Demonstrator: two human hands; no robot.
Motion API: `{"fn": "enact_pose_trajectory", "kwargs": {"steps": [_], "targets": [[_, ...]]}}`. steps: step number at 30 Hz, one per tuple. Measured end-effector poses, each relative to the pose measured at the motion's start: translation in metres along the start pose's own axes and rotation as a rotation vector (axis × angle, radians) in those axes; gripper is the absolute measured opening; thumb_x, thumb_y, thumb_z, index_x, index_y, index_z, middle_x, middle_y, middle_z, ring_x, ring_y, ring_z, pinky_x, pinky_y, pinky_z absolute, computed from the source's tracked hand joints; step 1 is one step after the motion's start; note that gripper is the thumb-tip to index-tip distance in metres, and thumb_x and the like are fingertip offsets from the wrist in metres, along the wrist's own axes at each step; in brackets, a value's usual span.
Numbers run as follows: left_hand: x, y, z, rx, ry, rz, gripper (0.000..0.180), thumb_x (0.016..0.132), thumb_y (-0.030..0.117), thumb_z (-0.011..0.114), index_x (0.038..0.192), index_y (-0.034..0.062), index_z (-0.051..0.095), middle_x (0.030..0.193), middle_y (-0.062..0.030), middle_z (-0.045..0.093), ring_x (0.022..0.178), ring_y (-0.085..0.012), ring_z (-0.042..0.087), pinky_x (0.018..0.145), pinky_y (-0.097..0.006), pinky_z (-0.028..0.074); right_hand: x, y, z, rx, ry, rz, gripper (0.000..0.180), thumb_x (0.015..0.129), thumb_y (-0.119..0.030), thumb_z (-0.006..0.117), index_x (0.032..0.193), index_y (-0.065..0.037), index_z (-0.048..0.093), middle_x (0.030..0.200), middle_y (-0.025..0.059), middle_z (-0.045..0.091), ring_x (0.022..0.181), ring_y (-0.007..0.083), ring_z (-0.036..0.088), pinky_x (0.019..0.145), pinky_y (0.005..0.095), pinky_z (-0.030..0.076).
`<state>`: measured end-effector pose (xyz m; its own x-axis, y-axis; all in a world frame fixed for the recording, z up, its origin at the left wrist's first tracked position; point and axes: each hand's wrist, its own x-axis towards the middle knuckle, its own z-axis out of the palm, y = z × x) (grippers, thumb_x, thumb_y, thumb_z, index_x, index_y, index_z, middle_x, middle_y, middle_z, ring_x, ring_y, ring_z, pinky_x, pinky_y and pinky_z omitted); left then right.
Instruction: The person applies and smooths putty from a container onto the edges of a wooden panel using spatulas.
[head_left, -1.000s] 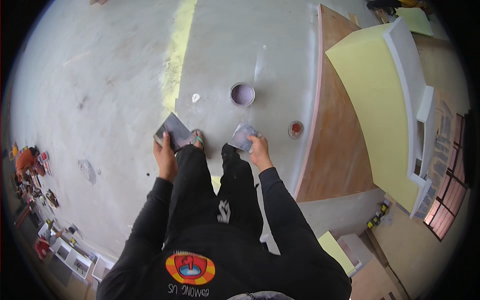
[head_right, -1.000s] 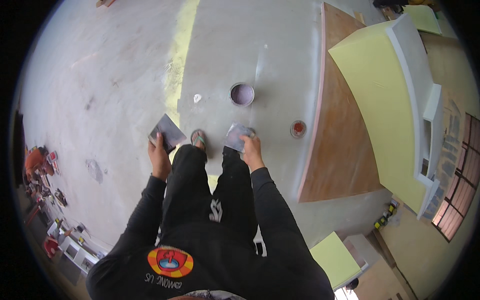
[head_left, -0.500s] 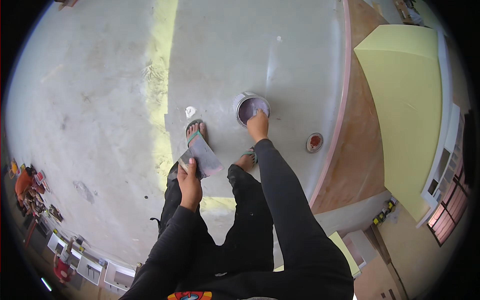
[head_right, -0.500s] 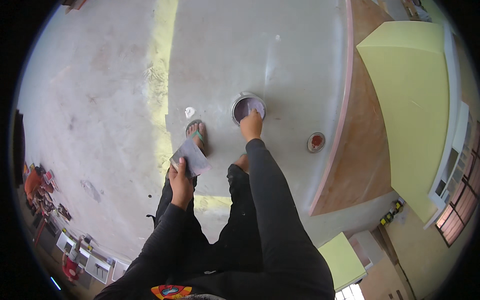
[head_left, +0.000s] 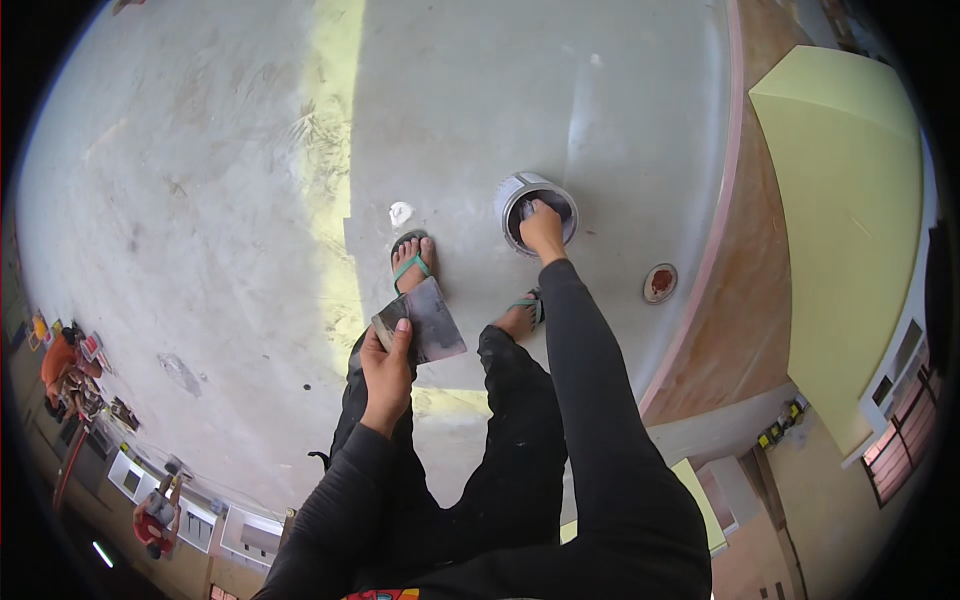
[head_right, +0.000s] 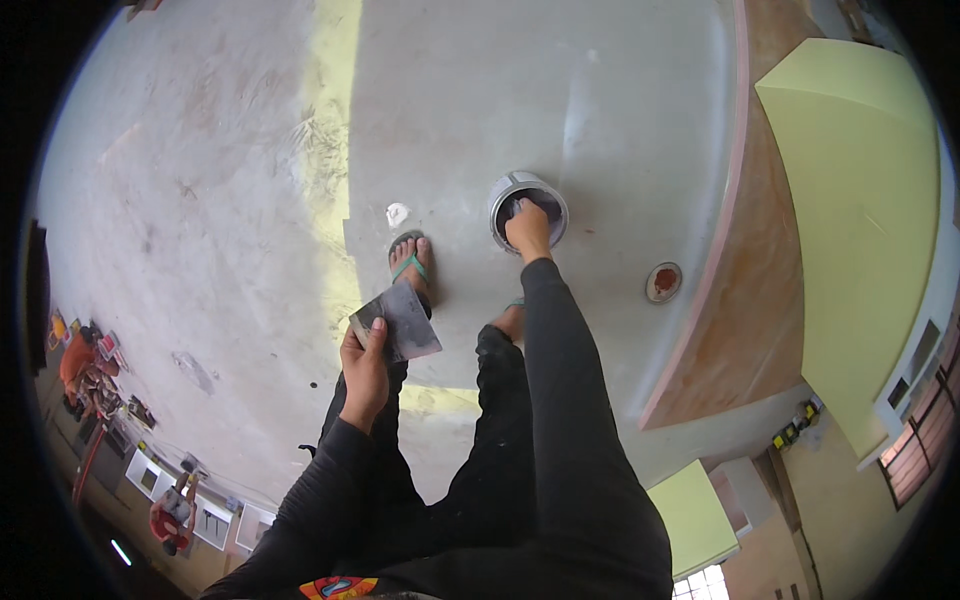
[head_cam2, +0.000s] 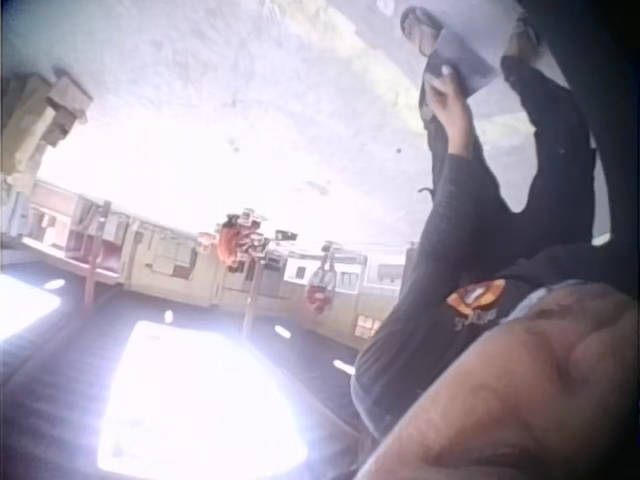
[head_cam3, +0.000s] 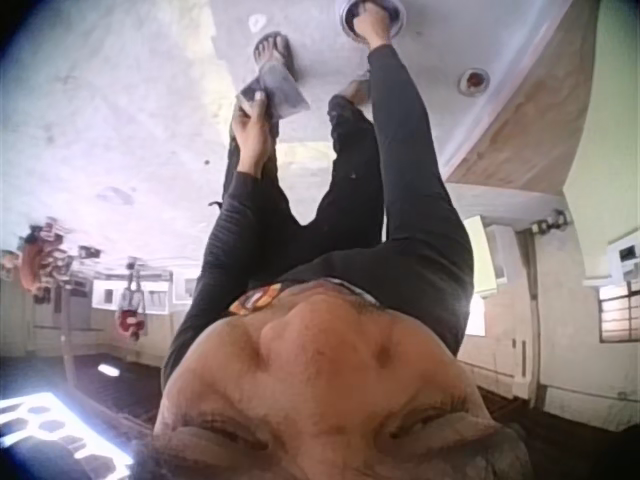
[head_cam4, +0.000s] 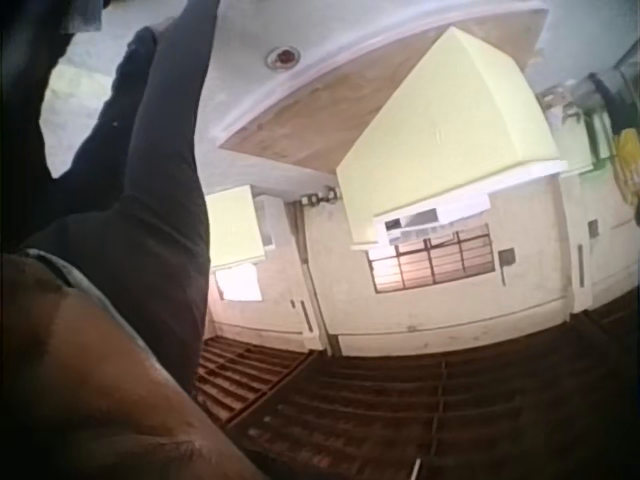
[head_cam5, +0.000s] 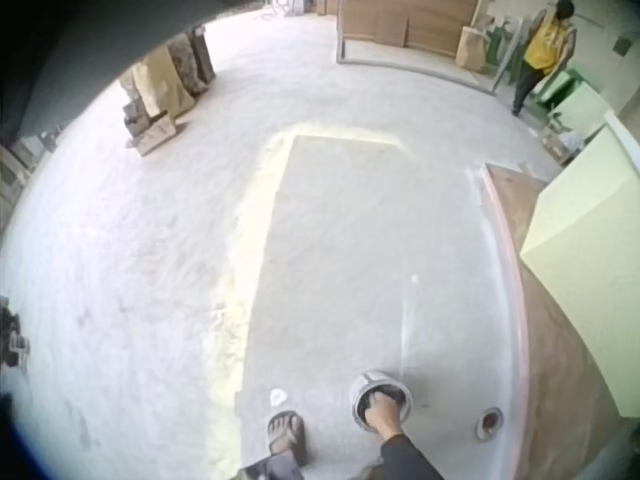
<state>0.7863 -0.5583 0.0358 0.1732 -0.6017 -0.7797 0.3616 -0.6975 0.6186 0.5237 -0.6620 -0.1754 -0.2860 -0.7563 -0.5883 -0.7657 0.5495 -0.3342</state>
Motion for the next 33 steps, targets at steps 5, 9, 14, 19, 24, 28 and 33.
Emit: {"fn": "enact_pose_trajectory", "kwargs": {"steps": [5, 9, 14, 19, 24, 28, 33], "targets": [[0.012, 0.010, 0.001, 0.148, 0.041, 0.111, 0.028, 0.098, 0.019, 0.058, 0.116, -0.0021, 0.056, 0.107, -0.0051, 0.063, 0.094, -0.0090, 0.056, 0.087, -0.025, 0.045, -0.036, 0.021, -0.021, 0.220, 0.051, 0.008, 0.037, 0.082, -0.010, 0.058, 0.118, 0.000, 0.061, 0.110, 0.0266, 0.064, 0.105, 0.0427, 0.060, 0.093, 0.0448, 0.046], [0.034, 0.008, 0.012, 0.129, 0.011, 0.089, 0.032, 0.099, 0.021, 0.056, 0.119, -0.0036, 0.055, 0.110, -0.0079, 0.062, 0.097, -0.0113, 0.057, 0.088, -0.026, 0.046, -0.058, 0.041, -0.033, 0.283, 0.115, 0.003, 0.037, 0.083, -0.011, 0.060, 0.118, 0.000, 0.061, 0.110, 0.0264, 0.064, 0.105, 0.0430, 0.060, 0.093, 0.0449, 0.046], [0.094, -0.005, 0.035, 0.177, -0.133, 0.039, 0.035, 0.098, 0.021, 0.056, 0.121, -0.0037, 0.054, 0.110, -0.0072, 0.062, 0.100, -0.0126, 0.056, 0.087, -0.027, 0.046, -0.094, 0.043, -0.044, 0.440, 0.274, -0.199, 0.027, 0.088, -0.009, 0.057, 0.114, 0.000, 0.061, 0.108, 0.0222, 0.064, 0.103, 0.0400, 0.060, 0.090, 0.0422, 0.047], [0.152, -0.011, 0.068, 0.515, -0.396, -0.060, 0.034, 0.097, 0.022, 0.053, 0.122, -0.0016, 0.054, 0.108, -0.0062, 0.062, 0.096, -0.0133, 0.057, 0.085, -0.028, 0.047, -0.137, 0.026, -0.065, 0.555, 0.362, -0.293, 0.023, 0.089, -0.006, 0.056, 0.110, -0.001, 0.062, 0.105, 0.0188, 0.063, 0.099, 0.0369, 0.061, 0.088, 0.0405, 0.048], [0.142, -0.002, 0.107, 0.302, -0.471, -0.229, 0.030, 0.098, 0.019, 0.051, 0.122, 0.0008, 0.054, 0.107, -0.0065, 0.062, 0.096, -0.0155, 0.060, 0.084, -0.031, 0.051, -0.185, 0.007, -0.089, 0.538, 0.480, -0.428, 0.035, 0.082, 0.004, 0.055, 0.115, -0.004, 0.062, 0.111, 0.0148, 0.061, 0.103, 0.0343, 0.059, 0.091, 0.0407, 0.047], [0.108, 0.015, 0.121, 0.048, -0.585, -0.366, 0.031, 0.098, 0.018, 0.050, 0.127, 0.0059, 0.051, 0.112, -0.0038, 0.061, 0.101, -0.0159, 0.060, 0.086, -0.032, 0.050, -0.195, -0.006, -0.101, 0.400, 0.640, -0.721, 0.053, 0.073, 0.007, 0.057, 0.123, -0.010, 0.061, 0.117, 0.0139, 0.056, 0.112, 0.0375, 0.053, 0.096, 0.0485, 0.044], [0.073, 0.026, 0.129, -0.081, -0.616, -0.368, 0.031, 0.100, 0.018, 0.048, 0.128, 0.0073, 0.048, 0.114, -0.0049, 0.060, 0.100, -0.0165, 0.061, 0.087, -0.033, 0.052, -0.189, -0.009, -0.097, 0.350, 0.578, -0.853, 0.064, 0.069, 0.009, 0.061, 0.125, -0.022, 0.062, 0.123, 0.0114, 0.049, 0.123, 0.0410, 0.044, 0.101, 0.0512, 0.042]]}}
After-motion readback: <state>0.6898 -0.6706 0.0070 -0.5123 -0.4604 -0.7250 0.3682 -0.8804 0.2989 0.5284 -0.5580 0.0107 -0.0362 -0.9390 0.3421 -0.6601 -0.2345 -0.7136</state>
